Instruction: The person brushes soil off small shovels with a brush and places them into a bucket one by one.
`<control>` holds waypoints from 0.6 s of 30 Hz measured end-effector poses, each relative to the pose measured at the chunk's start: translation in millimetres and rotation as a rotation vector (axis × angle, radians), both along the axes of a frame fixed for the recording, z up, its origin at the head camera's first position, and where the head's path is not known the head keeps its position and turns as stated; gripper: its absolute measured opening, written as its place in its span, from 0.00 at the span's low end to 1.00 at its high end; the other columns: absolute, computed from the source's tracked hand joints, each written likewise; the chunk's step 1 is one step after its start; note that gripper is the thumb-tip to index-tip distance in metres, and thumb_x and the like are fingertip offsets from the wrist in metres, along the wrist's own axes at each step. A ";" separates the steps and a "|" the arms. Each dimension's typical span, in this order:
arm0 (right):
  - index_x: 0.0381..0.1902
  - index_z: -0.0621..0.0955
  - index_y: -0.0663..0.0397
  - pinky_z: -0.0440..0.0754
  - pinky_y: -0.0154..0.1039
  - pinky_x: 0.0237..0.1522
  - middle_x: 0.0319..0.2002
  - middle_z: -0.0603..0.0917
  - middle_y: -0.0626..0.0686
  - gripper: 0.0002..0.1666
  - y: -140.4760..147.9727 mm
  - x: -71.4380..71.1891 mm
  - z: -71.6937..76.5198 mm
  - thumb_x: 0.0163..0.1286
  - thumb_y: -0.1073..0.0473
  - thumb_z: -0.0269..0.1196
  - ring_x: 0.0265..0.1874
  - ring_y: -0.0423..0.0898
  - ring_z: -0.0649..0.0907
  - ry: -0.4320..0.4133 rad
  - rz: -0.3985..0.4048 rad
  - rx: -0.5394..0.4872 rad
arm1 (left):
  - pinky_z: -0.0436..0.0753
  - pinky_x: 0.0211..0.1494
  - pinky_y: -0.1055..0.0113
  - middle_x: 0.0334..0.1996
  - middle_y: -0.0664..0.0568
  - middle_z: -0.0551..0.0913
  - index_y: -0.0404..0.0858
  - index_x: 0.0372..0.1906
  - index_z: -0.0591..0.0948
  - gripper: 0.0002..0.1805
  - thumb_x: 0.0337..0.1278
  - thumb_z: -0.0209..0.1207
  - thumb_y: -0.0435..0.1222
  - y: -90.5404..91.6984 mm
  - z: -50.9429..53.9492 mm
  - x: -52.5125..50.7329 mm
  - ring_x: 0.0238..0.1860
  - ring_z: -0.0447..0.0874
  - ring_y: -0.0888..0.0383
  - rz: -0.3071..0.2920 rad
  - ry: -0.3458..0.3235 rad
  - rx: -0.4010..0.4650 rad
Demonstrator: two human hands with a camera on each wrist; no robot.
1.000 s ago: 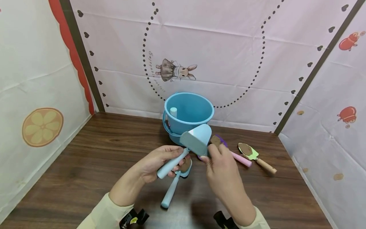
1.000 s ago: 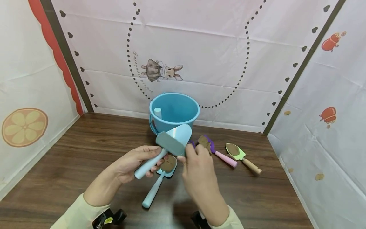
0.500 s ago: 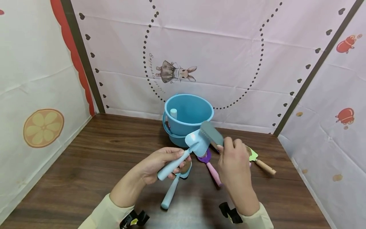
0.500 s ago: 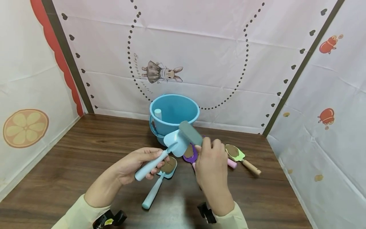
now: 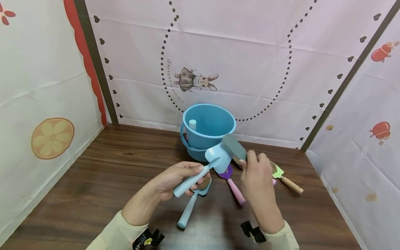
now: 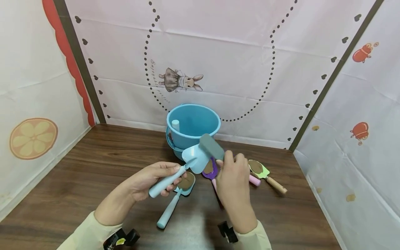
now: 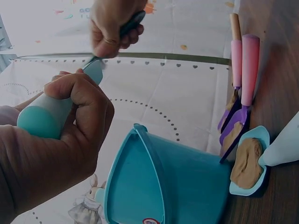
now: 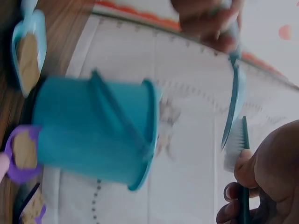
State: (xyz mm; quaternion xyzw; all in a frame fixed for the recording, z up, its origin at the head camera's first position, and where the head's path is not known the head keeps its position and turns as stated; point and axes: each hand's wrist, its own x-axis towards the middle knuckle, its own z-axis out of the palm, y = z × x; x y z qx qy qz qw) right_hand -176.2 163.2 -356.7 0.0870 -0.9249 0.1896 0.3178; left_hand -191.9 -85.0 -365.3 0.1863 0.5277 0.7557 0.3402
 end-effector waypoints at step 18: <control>0.35 0.73 0.58 0.71 0.44 0.30 0.26 0.68 0.55 0.14 -10.4 12.4 3.7 0.70 0.56 0.66 0.26 0.53 0.72 -0.076 0.099 -0.006 | 0.75 0.24 0.74 0.30 0.52 0.75 0.33 0.49 0.78 0.15 0.80 0.47 0.41 2.6 -0.2 0.1 0.25 0.72 0.64 0.015 -0.012 -0.015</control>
